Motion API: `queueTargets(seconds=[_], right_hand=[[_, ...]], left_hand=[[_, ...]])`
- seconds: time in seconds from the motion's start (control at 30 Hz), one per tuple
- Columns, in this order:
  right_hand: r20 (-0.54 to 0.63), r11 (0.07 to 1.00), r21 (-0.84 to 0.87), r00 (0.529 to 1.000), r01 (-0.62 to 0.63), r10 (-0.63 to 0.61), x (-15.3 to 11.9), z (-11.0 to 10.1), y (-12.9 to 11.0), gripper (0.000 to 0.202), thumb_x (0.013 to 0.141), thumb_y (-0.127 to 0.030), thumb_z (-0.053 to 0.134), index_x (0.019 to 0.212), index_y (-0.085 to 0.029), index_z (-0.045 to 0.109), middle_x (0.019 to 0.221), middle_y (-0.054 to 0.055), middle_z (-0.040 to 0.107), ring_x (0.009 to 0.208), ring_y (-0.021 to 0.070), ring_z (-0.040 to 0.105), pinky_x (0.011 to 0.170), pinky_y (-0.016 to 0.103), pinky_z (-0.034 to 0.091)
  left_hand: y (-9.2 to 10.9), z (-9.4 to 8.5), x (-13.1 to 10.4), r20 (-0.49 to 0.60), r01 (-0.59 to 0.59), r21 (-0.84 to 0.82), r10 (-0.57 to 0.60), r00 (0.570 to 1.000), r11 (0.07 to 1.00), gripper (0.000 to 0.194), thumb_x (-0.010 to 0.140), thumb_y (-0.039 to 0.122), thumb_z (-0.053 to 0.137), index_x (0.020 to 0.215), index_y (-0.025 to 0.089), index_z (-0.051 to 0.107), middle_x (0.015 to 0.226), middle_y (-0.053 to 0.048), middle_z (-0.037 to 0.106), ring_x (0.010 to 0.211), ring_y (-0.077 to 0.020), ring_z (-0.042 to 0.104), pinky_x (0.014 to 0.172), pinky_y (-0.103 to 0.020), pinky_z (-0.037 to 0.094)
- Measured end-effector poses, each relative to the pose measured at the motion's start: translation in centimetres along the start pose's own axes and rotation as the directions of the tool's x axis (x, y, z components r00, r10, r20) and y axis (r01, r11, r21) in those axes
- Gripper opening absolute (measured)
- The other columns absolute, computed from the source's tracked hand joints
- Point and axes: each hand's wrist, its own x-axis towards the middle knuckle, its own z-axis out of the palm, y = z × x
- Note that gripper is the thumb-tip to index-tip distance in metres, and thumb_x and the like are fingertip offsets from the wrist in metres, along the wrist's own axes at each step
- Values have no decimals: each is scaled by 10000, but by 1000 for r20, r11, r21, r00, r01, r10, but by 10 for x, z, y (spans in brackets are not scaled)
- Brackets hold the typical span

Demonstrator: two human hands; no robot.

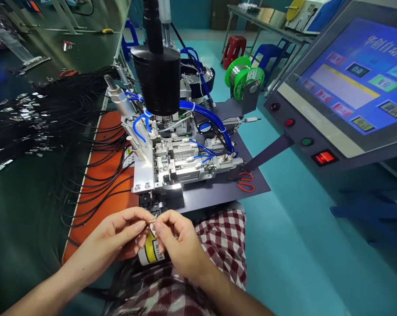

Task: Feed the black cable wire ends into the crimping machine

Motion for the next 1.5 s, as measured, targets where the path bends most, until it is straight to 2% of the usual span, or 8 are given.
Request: queueTargets(seconds=[0.2,0.43,0.57,0.7,0.9,1.03,1.33,1.5], right_hand=[[-28,966,-247,996,70,-79,0,-5,-11,192,913,-287,487,751,-183,490,602,-45,466,524,94,436,506,219,364],[-75,869,-447,959,211,-272,1,-2,-8,176,907,-206,481,733,-196,511,702,-13,499,616,124,473,611,257,385],[-167,894,-415,951,171,-259,-3,5,4,152,904,-218,490,756,-203,520,722,-5,515,624,130,471,584,246,377],[-169,945,-310,972,106,-165,-3,-3,-2,154,891,-271,516,764,-196,561,688,-11,525,580,119,466,550,236,386],[-15,987,-134,995,91,-94,10,-18,-30,161,839,-299,584,943,-203,659,770,3,596,549,98,489,556,241,420],[89,995,2,991,100,-99,16,-11,-26,107,809,-303,633,808,-199,661,735,-14,563,513,80,447,490,219,381],[-14,945,-180,960,272,-279,11,-2,-15,267,876,-336,567,662,-182,527,688,-25,476,510,84,470,510,239,376],[-62,945,-57,944,321,-324,13,-7,-10,368,934,-454,416,760,-183,594,654,-13,500,498,99,483,522,253,397]], left_hand=[[12,-5,9,192,129,-196,-91,977,972,183,806,271,632,904,118,654,618,-16,582,571,-83,501,537,-176,395],[13,2,8,124,174,-218,-150,981,960,178,765,269,661,882,135,658,531,12,549,460,-58,425,435,-158,292],[8,9,9,-39,95,-122,-100,994,988,222,753,347,665,874,162,646,452,74,406,396,-41,247,381,-168,147],[2,10,6,-160,70,3,-69,985,998,258,746,404,661,881,184,645,543,63,425,450,-54,292,400,-166,180],[0,6,-2,-80,-10,53,14,997,999,230,737,384,687,823,174,650,548,57,436,462,-47,273,422,-176,173],[0,5,-2,-15,-65,-13,64,998,998,173,736,317,702,792,161,654,628,33,512,492,-44,300,446,-180,209],[-1,4,-3,42,-67,-46,69,997,997,156,757,304,688,774,156,642,637,31,509,501,-50,301,458,-195,202],[-3,1,-3,58,-71,-52,74,996,996,152,759,296,687,786,151,645,647,28,499,504,-48,294,463,-202,189]])
